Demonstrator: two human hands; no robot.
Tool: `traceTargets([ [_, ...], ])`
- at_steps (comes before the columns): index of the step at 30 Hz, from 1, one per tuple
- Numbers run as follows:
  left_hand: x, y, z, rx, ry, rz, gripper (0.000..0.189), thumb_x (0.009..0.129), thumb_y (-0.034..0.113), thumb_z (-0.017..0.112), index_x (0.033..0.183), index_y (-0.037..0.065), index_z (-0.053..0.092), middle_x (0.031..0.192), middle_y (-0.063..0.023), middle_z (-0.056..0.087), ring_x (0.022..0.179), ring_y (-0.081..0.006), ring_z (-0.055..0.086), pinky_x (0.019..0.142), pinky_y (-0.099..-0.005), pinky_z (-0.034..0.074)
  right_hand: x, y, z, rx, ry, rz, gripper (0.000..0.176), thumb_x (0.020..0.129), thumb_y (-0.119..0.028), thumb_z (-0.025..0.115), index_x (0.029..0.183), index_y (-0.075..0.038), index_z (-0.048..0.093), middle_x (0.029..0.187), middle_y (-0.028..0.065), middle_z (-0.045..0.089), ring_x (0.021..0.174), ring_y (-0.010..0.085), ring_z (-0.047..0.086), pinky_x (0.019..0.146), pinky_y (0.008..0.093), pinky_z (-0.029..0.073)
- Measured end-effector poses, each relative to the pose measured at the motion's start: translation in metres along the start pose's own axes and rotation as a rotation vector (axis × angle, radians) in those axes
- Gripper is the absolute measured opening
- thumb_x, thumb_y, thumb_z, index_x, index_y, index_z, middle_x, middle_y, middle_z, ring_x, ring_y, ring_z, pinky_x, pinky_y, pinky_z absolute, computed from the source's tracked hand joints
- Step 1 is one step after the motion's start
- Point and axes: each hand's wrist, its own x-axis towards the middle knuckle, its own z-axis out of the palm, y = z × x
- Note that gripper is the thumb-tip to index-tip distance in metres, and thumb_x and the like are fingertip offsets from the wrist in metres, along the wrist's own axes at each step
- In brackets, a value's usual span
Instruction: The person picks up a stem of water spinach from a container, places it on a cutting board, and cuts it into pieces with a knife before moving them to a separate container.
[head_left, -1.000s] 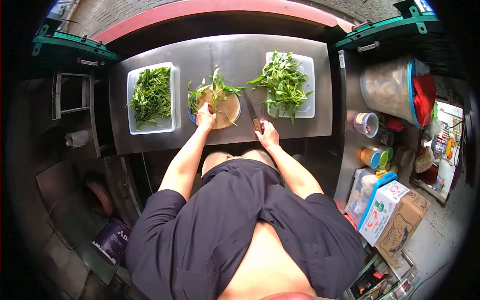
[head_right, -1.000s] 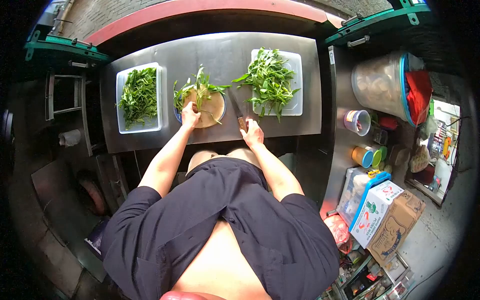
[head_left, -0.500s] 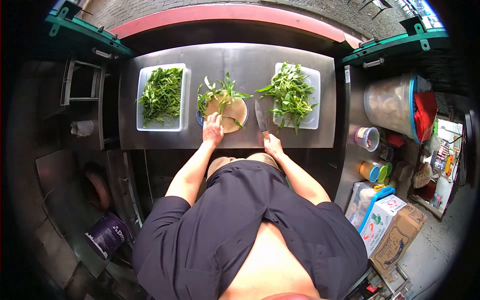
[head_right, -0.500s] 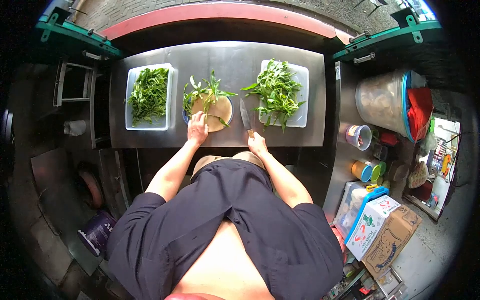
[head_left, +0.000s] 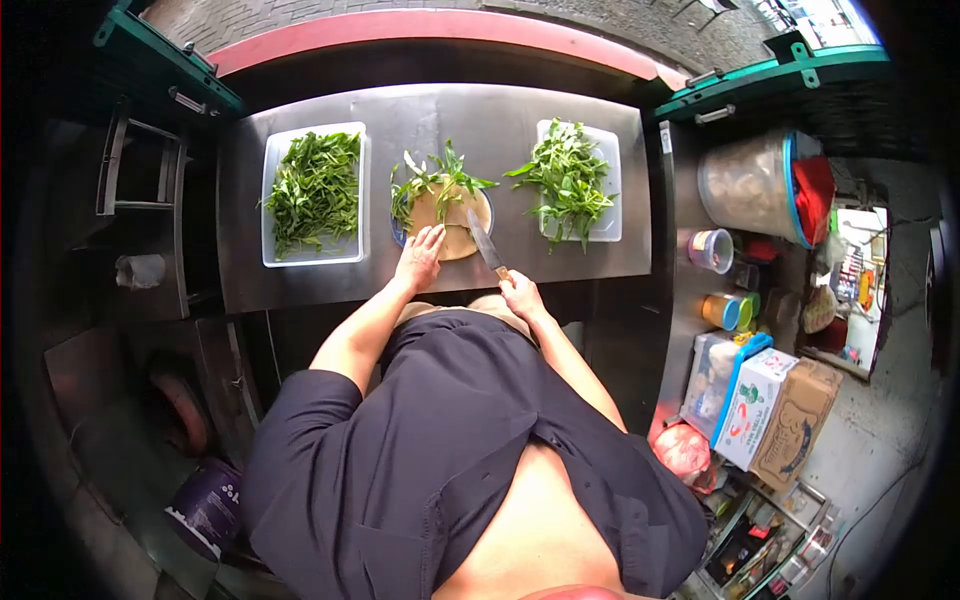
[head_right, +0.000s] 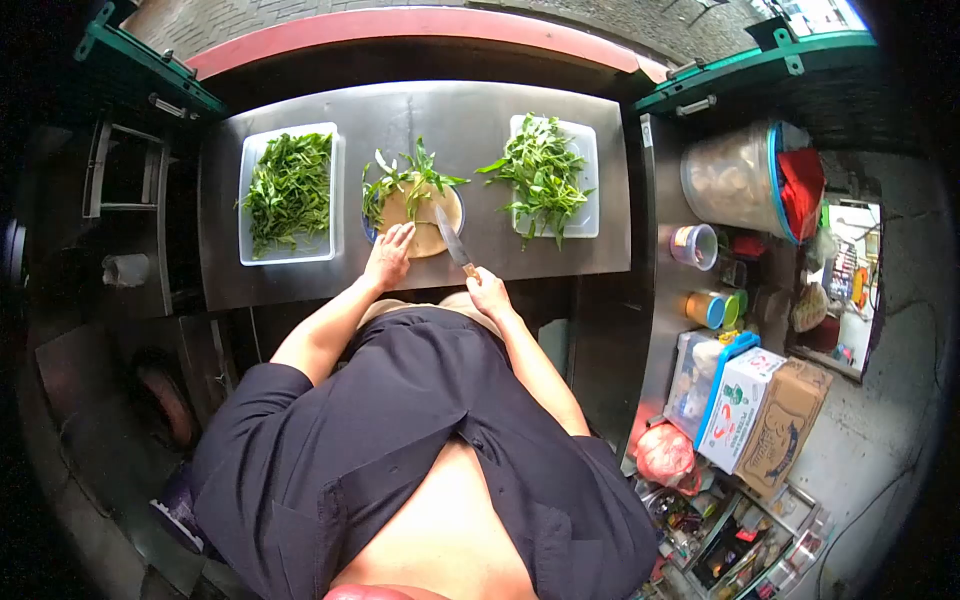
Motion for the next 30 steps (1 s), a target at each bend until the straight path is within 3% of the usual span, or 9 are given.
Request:
traceTargets([
  [1, -0.005, 0.0, 0.002, 0.041, -0.056, 0.025, 0.076, 0.082, 0.011, 0.066, 0.153, 0.003, 0.042, 0.161, -0.01, 0.039, 0.147, -0.0301, 0.037, 0.115, -0.0465, 0.037, -0.011, -0.005, 0.0, -0.002, 0.004, 0.015, 0.025, 0.096, -0.026, 0.06, 0.1, -0.002, 0.064, 0.079, 0.0127, 0.068, 0.073, 0.0231, 0.066, 0.07, 0.0396, 0.052],
  [3, -0.005, -0.006, 0.002, 0.043, -0.081, 0.049, 0.078, 0.082, 0.012, 0.066, 0.155, 0.004, 0.041, 0.161, -0.0095, 0.038, 0.148, -0.0301, 0.035, 0.117, -0.0473, 0.035, -0.022, -0.02, 0.001, 0.007, 0.04, -0.026, 0.03, 0.095, -0.03, 0.058, 0.099, -0.001, 0.062, 0.087, 0.0251, 0.068, 0.086, 0.0434, 0.069, 0.076, 0.0486, 0.053],
  [7, 0.002, -0.009, 0.0, 0.149, -0.137, 0.11, 0.079, 0.082, 0.014, 0.07, 0.156, 0.01, 0.042, 0.163, -0.0068, 0.037, 0.152, -0.0309, 0.031, 0.119, -0.0503, 0.032, -0.042, -0.04, 0.0, -0.067, -0.003, -0.003, 0.027, 0.094, -0.027, 0.059, 0.1, -0.001, 0.062, 0.085, 0.0253, 0.069, 0.085, 0.0434, 0.07, 0.075, 0.0494, 0.053],
  [12, 0.005, -0.009, 0.001, 0.132, -0.095, 0.117, 0.076, 0.081, 0.009, 0.07, 0.153, 0.014, 0.047, 0.163, -0.0051, 0.038, 0.152, -0.0321, 0.031, 0.119, -0.0528, 0.033, -0.045, -0.034, 0.019, -0.058, 0.031, 0.009, 0.024, 0.099, -0.022, 0.055, 0.111, -0.001, 0.056, 0.096, 0.0316, 0.068, 0.095, 0.0493, 0.068, 0.08, 0.0536, 0.053],
  [15, 0.006, -0.011, -0.005, 0.162, -0.081, 0.101, 0.076, 0.08, 0.008, 0.07, 0.153, 0.015, 0.047, 0.163, -0.0054, 0.038, 0.152, -0.0323, 0.032, 0.118, -0.0534, 0.034, -0.045, -0.026, 0.029, -0.042, 0.055, -0.039, 0.024, 0.098, -0.019, 0.054, 0.116, -0.003, 0.052, 0.097, 0.0314, 0.069, 0.098, 0.0495, 0.068, 0.083, 0.0547, 0.053],
  [20, -0.001, -0.012, -0.003, 0.067, -0.095, 0.057, 0.08, 0.08, 0.005, 0.064, 0.156, 0.008, 0.04, 0.162, -0.0075, 0.04, 0.151, -0.0305, 0.034, 0.118, -0.049, 0.034, -0.042, -0.017, 0.041, -0.02, 0.068, -0.03, 0.027, 0.095, -0.018, 0.055, 0.118, -0.003, 0.052, 0.099, 0.0304, 0.069, 0.098, 0.0497, 0.068, 0.085, 0.055, 0.052],
  [27, 0.0, -0.008, -0.013, 0.11, -0.226, 0.018, 0.086, 0.079, 0.002, 0.063, 0.161, 0.012, 0.036, 0.168, -0.0022, 0.032, 0.153, -0.0304, 0.03, 0.119, -0.0495, 0.032, -0.039, -0.014, 0.056, 0.053, 0.054, -0.032, 0.027, 0.094, -0.024, 0.056, 0.115, -0.006, 0.057, 0.101, 0.0293, 0.07, 0.102, 0.047, 0.069, 0.087, 0.053, 0.053],
  [28, 0.003, -0.013, -0.004, 0.124, -0.205, 0.033, 0.087, 0.078, 0.003, 0.065, 0.16, 0.011, 0.036, 0.169, -0.0018, 0.031, 0.152, -0.0297, 0.031, 0.119, -0.0483, 0.033, -0.039, -0.016, 0.056, 0.003, 0.039, 0.019, 0.024, 0.094, -0.021, 0.057, 0.113, -0.006, 0.06, 0.1, 0.0233, 0.071, 0.099, 0.041, 0.071, 0.086, 0.048, 0.054],
  [30, 0.004, -0.015, 0.0, 0.139, -0.194, 0.04, 0.088, 0.076, 0.004, 0.066, 0.159, 0.01, 0.037, 0.169, -0.0014, 0.03, 0.151, -0.0291, 0.033, 0.119, -0.0471, 0.033, -0.038, -0.015, 0.054, 0.033, 0.026, 0.031, 0.025, 0.095, -0.022, 0.057, 0.114, -0.006, 0.06, 0.101, 0.0235, 0.071, 0.1, 0.0405, 0.071, 0.087, 0.0477, 0.054],
])
